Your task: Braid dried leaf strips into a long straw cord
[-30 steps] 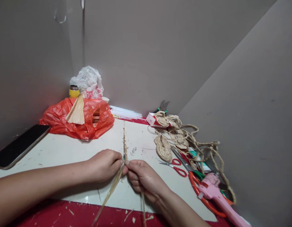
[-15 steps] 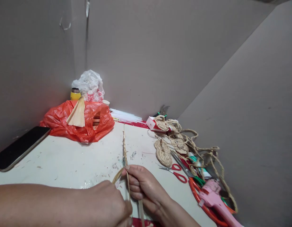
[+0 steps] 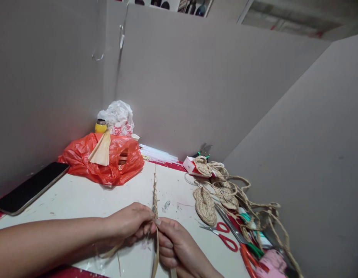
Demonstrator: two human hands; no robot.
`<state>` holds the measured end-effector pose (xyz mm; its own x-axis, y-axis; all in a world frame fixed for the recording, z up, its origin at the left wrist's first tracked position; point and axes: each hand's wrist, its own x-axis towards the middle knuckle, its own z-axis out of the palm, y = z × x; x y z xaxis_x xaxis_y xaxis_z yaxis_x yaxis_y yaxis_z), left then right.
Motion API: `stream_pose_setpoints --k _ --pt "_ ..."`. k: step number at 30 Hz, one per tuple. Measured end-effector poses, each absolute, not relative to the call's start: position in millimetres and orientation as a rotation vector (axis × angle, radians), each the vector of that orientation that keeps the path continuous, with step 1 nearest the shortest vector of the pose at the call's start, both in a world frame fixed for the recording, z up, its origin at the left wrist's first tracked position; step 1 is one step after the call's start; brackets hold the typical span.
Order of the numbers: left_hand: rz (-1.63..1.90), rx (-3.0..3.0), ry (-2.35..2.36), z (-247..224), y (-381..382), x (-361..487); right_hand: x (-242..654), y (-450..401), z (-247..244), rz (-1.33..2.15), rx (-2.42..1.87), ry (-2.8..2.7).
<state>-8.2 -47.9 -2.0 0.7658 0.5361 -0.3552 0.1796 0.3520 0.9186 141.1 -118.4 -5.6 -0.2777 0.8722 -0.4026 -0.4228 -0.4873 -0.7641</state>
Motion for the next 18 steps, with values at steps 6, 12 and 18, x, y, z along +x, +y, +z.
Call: stream_pose_setpoints --k 6,12,18 --pt "0.339 1.411 0.633 -3.7 -43.2 -10.2 142.4 -119.3 -6.3 1.861 -1.155 -0.768" --pt "0.301 1.513 0.672 -1.7 -43.0 -12.7 142.0 -119.5 -8.6 1.809 -1.223 -0.845" --pt "0.295 1.540 0.654 -5.2 -40.9 -14.3 142.7 -118.6 -10.3 1.792 -1.281 -0.923"
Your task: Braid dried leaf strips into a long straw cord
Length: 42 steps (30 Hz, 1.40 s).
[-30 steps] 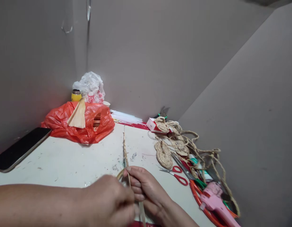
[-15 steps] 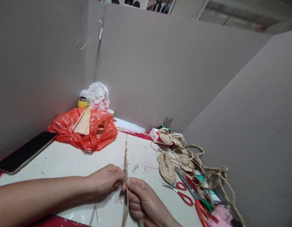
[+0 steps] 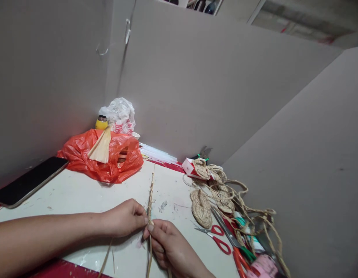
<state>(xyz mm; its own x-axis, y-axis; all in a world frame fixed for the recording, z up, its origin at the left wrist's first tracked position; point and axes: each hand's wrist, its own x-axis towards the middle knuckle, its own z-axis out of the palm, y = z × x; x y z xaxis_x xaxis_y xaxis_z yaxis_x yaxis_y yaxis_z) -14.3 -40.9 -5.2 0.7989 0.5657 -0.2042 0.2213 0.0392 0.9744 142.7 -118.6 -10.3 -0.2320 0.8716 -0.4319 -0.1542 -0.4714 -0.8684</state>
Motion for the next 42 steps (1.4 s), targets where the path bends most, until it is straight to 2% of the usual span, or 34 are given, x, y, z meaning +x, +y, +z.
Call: stream_pose_setpoints --k 4,9,15,17,22,25,31,36,42 --pt "0.276 1.611 0.656 -5 -40 -15 142 -119 -9 1.695 -1.395 -1.042" --pt "0.285 1.669 0.718 -5 -40 -13 142 -119 -3 1.350 -1.536 -1.346" --pt "0.312 1.712 0.770 -9 -42 -10 146 -118 2 1.101 -1.601 -1.453" --pt "0.336 1.703 0.762 -10 -42 -10 145 -118 2 1.123 -1.621 -1.434" --pt "0.373 1.566 0.696 -18 -45 -7 133 -123 -6 1.487 -1.535 -1.176" --pt "0.380 1.449 0.664 -21 -47 -5 123 -125 -17 1.589 -1.505 -1.062" --pt "0.421 1.403 0.732 -13 -49 -5 114 -129 -21 1.409 -1.683 -1.275" --pt "0.432 1.327 0.727 -4 -50 -7 114 -148 8 1.141 -1.657 -1.737" --pt "0.323 1.204 0.634 -5 -44 -11 134 -136 31 0.892 -1.566 -1.179"
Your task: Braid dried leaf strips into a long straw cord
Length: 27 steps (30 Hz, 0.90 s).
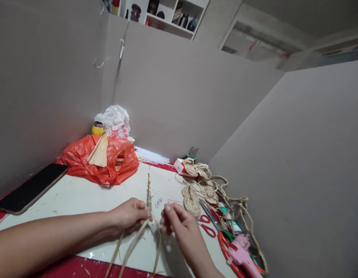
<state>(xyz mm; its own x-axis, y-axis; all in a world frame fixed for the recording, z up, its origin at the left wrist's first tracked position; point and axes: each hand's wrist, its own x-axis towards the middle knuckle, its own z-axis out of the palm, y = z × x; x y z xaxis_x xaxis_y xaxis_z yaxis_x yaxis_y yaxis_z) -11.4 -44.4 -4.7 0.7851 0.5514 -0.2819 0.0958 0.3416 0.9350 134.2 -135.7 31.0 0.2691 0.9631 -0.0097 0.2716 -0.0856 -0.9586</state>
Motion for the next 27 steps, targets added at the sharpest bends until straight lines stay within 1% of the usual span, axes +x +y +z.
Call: stream_pose_setpoints --k 3,5,7,12,14,19,24,27 --pt "0.309 1.215 0.601 -7 -43 -13 137 -126 22 1.139 -1.485 -1.005" --pt "0.311 1.233 0.563 -7 -43 -13 133 -124 15 1.377 -1.428 -0.960" --pt "0.303 1.251 0.551 -4 -43 -14 129 -124 9 1.512 -1.414 -0.968" --pt "0.250 1.349 0.584 2 -42 -14 135 -119 2 1.435 -1.505 -1.145" --pt "0.236 1.451 0.564 2 -40 -14 140 -116 -2 1.491 -1.516 -1.176" --pt "0.223 1.818 0.606 4 -36 -16 140 -115 -9 1.644 -1.381 -0.966" --pt "0.104 2.273 0.761 32 -45 -22 129 -120 -11 1.528 -1.375 -0.862" --pt "0.035 2.486 0.806 42 -58 -24 124 -123 -10 1.520 -1.359 -0.773"
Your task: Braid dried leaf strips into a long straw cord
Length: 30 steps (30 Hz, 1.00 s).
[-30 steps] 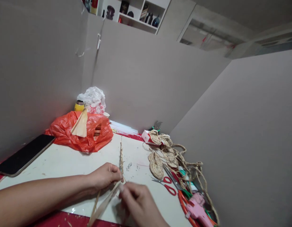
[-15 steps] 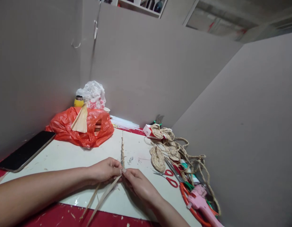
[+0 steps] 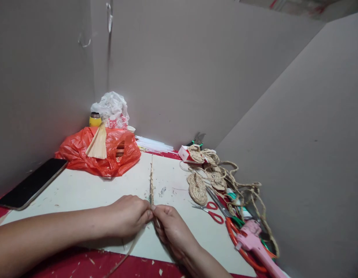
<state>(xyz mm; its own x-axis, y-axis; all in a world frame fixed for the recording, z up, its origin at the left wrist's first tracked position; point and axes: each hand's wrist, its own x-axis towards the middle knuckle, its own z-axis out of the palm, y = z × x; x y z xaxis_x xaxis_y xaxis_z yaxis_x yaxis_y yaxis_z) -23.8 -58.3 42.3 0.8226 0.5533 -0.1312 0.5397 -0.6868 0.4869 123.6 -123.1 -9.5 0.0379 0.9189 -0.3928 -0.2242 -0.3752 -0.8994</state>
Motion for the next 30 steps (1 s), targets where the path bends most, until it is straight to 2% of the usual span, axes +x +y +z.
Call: stream_pose_setpoints --k 6,9,11,13,18,19,21,24,30 --pt "-0.190 2.958 0.664 27 -84 -23 120 -127 -8 1.641 -1.267 -0.628" --pt "-0.276 2.984 0.503 37 -96 -26 122 -128 -7 1.671 -1.231 -0.624" --pt "-0.354 2.802 0.392 53 -100 -29 125 -128 -7 1.704 -1.202 -0.611" --pt "-0.260 2.518 0.374 66 -95 -31 129 -128 -7 1.751 -1.149 -0.601" --pt "0.527 1.789 0.833 44 -52 -20 134 -128 -6 1.774 -1.056 -0.595" --pt "0.541 1.655 0.831 35 -45 -17 135 -128 -6 1.774 -1.054 -0.599" --pt "0.343 1.377 0.727 18 -38 -11 135 -128 -6 1.777 -1.052 -0.616" --pt "0.135 1.238 0.662 6 -41 -8 137 -127 -6 1.793 -1.058 -0.661" --pt "0.190 1.380 0.640 3 -42 -10 140 -128 -7 1.821 -1.159 -0.761"
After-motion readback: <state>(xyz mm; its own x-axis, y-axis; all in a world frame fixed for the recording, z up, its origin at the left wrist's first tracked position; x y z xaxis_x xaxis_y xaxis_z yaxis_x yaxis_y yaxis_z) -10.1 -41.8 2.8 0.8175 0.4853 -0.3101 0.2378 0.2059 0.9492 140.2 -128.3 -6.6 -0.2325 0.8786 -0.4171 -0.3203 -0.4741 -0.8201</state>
